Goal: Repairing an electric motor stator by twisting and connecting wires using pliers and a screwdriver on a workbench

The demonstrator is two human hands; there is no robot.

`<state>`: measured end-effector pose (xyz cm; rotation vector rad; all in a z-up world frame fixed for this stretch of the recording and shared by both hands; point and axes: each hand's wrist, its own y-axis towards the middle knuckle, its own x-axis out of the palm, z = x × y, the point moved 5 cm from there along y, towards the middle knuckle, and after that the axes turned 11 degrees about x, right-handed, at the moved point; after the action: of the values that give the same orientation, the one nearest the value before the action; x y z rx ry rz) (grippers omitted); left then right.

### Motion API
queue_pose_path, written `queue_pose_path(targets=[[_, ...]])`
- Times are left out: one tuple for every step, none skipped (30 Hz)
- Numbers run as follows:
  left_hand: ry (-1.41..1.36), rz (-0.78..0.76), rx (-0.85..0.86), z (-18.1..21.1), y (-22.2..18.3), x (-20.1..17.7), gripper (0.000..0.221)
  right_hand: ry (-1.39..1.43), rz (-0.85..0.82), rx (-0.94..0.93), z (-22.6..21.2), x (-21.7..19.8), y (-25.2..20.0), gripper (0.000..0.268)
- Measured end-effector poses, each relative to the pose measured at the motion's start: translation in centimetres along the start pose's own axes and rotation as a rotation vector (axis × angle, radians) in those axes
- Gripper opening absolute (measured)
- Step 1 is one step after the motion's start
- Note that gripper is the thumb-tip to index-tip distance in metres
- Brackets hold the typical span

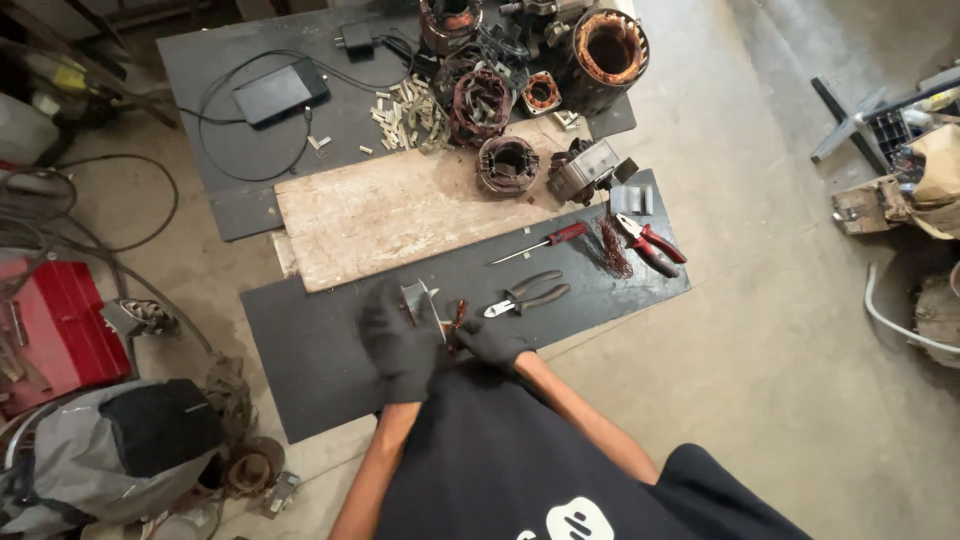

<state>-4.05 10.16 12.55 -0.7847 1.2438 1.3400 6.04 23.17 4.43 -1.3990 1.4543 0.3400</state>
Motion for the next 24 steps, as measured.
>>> queue_pose_path(targets=[[0.223,0.032,0.025,1.2,-1.0,3.0,0.076,0.001,-0.163,0.093,0.6,1.0,0.8,0.051],[0.221,0.035,0.022,1.0,-0.7,2.8,0.076,-0.003,-0.162,0.09,1.0,1.6,1.7,0.051],[0.094,-0.087,0.165,1.3,-0.4,3.3,0.075,0.275,-0.204,0.174,1.7,2.3,2.6,0.044],[-0.034,-0.21,0.307,1.8,-0.2,3.8,0.078,0.554,-0.246,0.254,2.3,3.1,3.4,0.039],[-0.032,-0.21,0.315,1.1,-0.1,4.5,0.078,0.561,-0.241,0.257,1.8,3.3,2.4,0.039],[-0.081,-0.211,0.335,0.5,0.0,5.3,0.067,1.093,-0.433,0.575,2.0,4.9,0.9,0.04],[-0.132,-0.21,0.35,0.1,0.1,6.2,0.057,1.618,-0.622,0.896,1.5,6.2,-0.8,0.055],[-0.133,-0.209,0.354,-0.3,0.2,7.1,0.057,1.622,-0.619,0.894,1.3,7.0,-0.2,0.055],[-0.206,-0.213,0.369,-0.8,0.0,7.7,0.042,1.673,-0.569,0.929,1.1,7.9,-0.1,0.041],[-0.279,-0.218,0.383,-1.3,-0.3,8.5,0.03,1.724,-0.517,0.964,0.9,8.9,0.0,0.038],[-0.276,-0.225,0.383,-1.7,-0.4,7.6,0.03,1.726,-0.52,0.972,0.0,7.9,-0.6,0.038],[-0.292,-0.26,0.377,-2.1,-0.5,6.9,0.033,1.75,-0.539,0.986,-1.1,7.1,-1.3,0.034],[-0.309,-0.283,0.362,-2.2,-0.1,6.2,0.037,1.764,-0.56,0.99,-2.0,5.6,-1.5,0.041],[-0.309,-0.278,0.352,-3.3,-0.2,7.2,0.037,1.754,-0.566,0.988,0.5,7.6,-0.6,0.041],[-0.419,-0.243,0.279,-5.0,-0.3,8.2,0.035,1.66,-0.416,1.017,3.6,9.6,0.3,0.028],[-0.528,-0.206,0.204,-6.7,-0.4,9.2,0.034,1.563,-0.269,1.036,6.7,11.5,1.2,0.03],[-0.525,-0.203,0.203,-7.2,-0.4,8.9,0.034,1.562,-0.273,1.033,7.1,11.2,1.9,0.03],[-0.436,-0.204,0.221,-7.6,-0.3,8.6,0.04,1.453,-0.25,0.98,7.5,10.7,2.7,0.034],[-0.347,-0.222,0.233,-8.3,-1.3,8.0,0.049,1.34,-0.234,0.943,8.1,10.7,2.2,0.039],[-0.343,-0.235,0.225,-8.3,-2.2,8.0,0.049,1.336,-0.243,0.956,8.5,10.6,2.0,0.039],[-0.37,-0.231,0.245,-8.1,-2.2,8.1,0.052,1.178,-0.211,0.88,8.7,9.9,2.8,0.045],[-0.397,-0.227,0.264,-8.0,-2.2,8.1,0.056,1.021,-0.18,0.802,8.8,9.3,3.6,0.052],[-0.396,-0.225,0.255,-7.8,-1.7,8.2,0.056,1.014,-0.185,0.799,8.8,9.0,4.2,0.052],[-0.467,-0.237,0.29,-7.4,-1.3,8.3,0.058,0.848,-0.156,0.712,8.6,8.3,4.9,0.058]])
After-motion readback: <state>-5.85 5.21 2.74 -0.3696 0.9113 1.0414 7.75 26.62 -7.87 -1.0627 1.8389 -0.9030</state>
